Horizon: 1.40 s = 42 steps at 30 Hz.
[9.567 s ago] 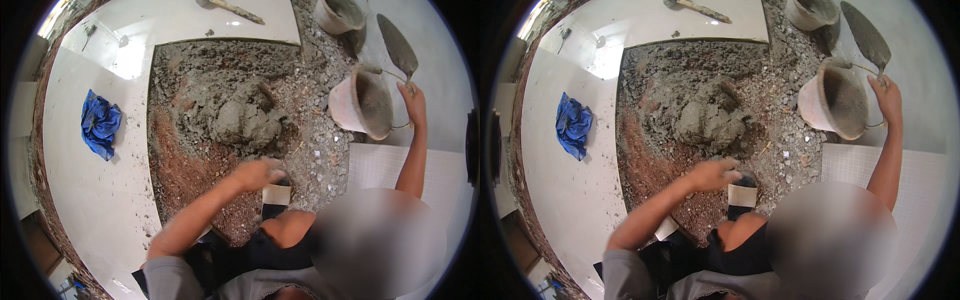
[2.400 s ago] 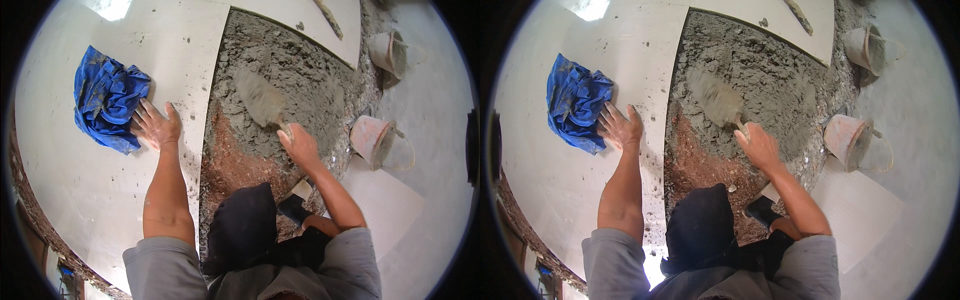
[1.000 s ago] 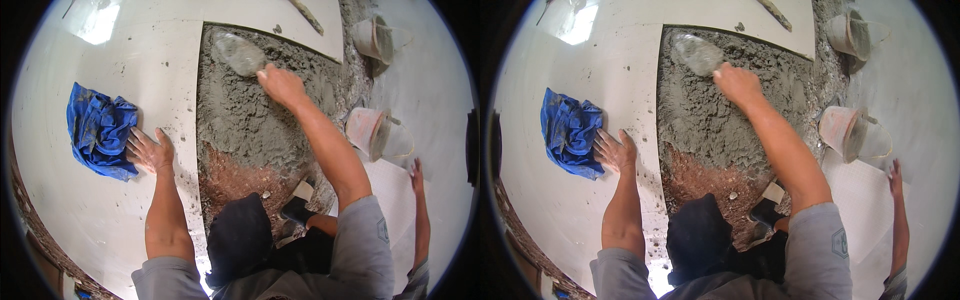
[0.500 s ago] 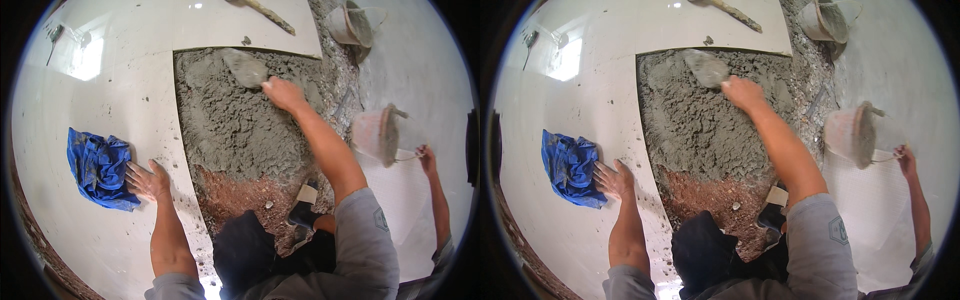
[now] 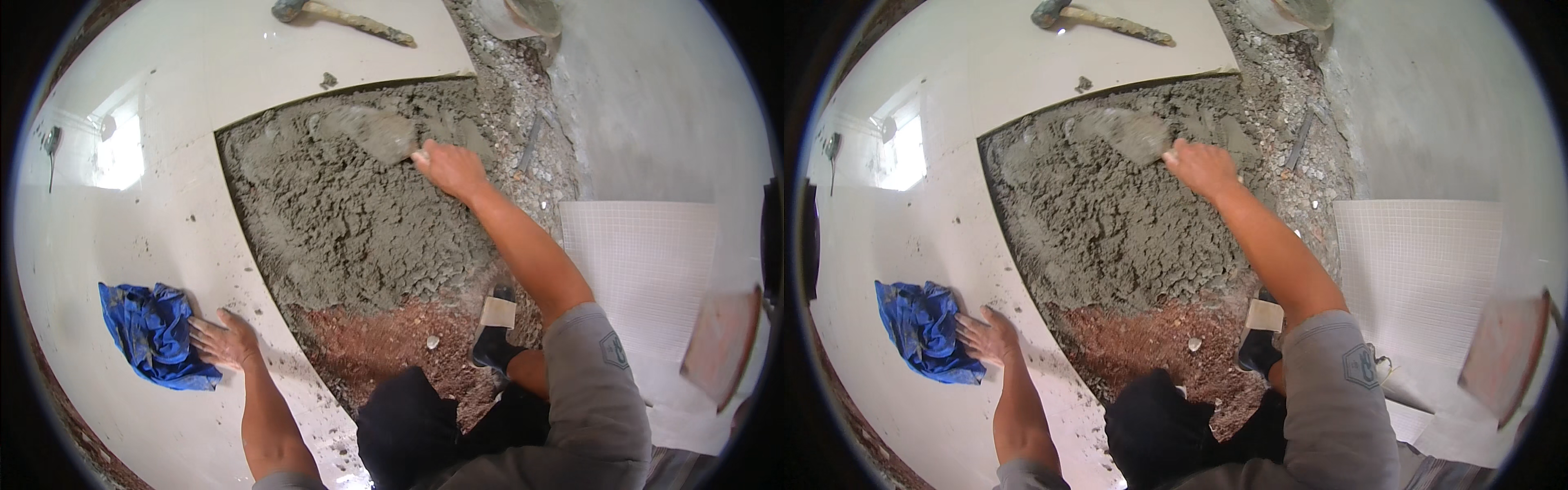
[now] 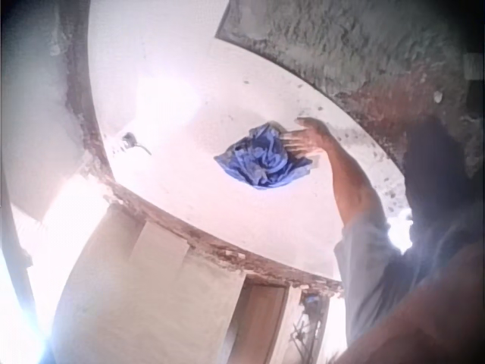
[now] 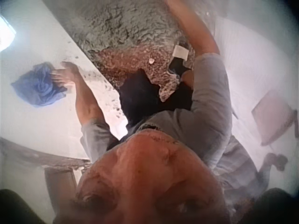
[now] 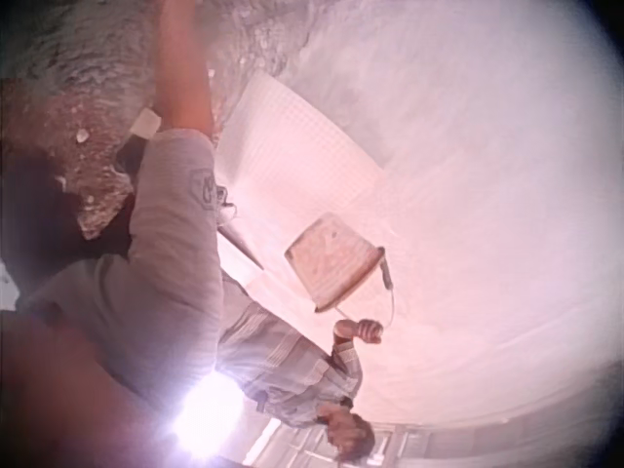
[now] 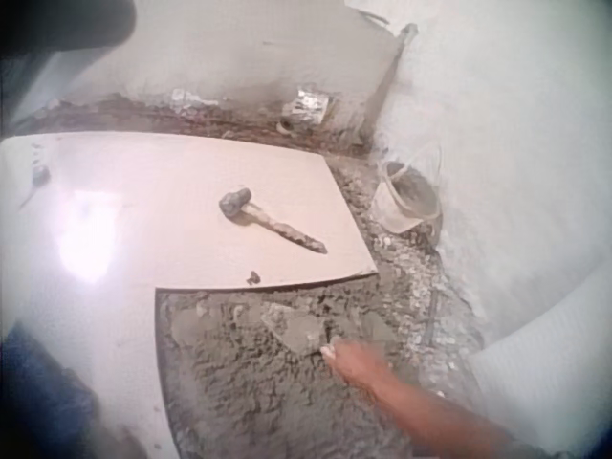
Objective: The person places a large white tile onto a prepared bed of cement on the floor, taps it with a rubber mallet to level it, and then spreads additional cement with a trowel to prepare the adjacent area for the next tile.
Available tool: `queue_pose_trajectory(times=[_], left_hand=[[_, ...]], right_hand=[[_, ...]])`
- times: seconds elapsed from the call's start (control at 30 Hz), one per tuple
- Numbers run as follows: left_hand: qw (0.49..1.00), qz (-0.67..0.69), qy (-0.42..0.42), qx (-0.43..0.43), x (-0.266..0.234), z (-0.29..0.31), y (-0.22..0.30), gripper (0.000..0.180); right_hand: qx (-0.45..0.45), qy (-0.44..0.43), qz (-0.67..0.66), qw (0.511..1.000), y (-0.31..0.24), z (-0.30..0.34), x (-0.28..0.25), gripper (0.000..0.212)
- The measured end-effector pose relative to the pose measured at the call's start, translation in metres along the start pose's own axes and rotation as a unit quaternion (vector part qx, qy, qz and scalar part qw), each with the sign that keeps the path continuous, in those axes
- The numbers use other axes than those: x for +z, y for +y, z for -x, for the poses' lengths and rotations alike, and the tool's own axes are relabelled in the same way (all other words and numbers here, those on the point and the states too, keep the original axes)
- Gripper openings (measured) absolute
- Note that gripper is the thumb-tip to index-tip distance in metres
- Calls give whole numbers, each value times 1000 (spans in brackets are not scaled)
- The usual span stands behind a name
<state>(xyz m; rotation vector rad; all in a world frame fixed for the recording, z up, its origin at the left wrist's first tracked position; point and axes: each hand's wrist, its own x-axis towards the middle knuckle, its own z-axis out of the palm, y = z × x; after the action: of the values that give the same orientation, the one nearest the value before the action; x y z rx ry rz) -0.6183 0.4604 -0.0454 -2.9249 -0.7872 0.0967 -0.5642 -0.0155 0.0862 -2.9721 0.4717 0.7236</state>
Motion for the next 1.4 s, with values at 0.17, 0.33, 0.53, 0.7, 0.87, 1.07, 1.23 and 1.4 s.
queue_pose_trajectory(times=[0.17,0.33,0.53,0.7,0.87,1.07,1.23,1.4], left_hand=[[999,32,27,11,8,0,-7,75],[1000,17,21,1,10,-1,-6,76],[999,15,31,20,18,-5,-14,76],[999,0,42,27,24,-9,-19,77],[999,9,40,20,24,-10,-15,80],[999,19,33,27,17,-11,-12,82],[997,-28,69,21,19,-11,-12,79],[992,19,109,64,24,-19,-16,72]], right_hand=[[192,17,-54,980,101,7,10,50],[247,26,-73,966,148,21,17,55],[261,-46,-179,948,162,19,4,52],[297,-135,-354,877,188,108,29,46],[312,-161,-358,865,175,226,78,53],[297,-122,-227,920,182,279,51,52],[163,103,-53,980,192,194,42,44],[94,123,-10,988,146,92,45,31]])
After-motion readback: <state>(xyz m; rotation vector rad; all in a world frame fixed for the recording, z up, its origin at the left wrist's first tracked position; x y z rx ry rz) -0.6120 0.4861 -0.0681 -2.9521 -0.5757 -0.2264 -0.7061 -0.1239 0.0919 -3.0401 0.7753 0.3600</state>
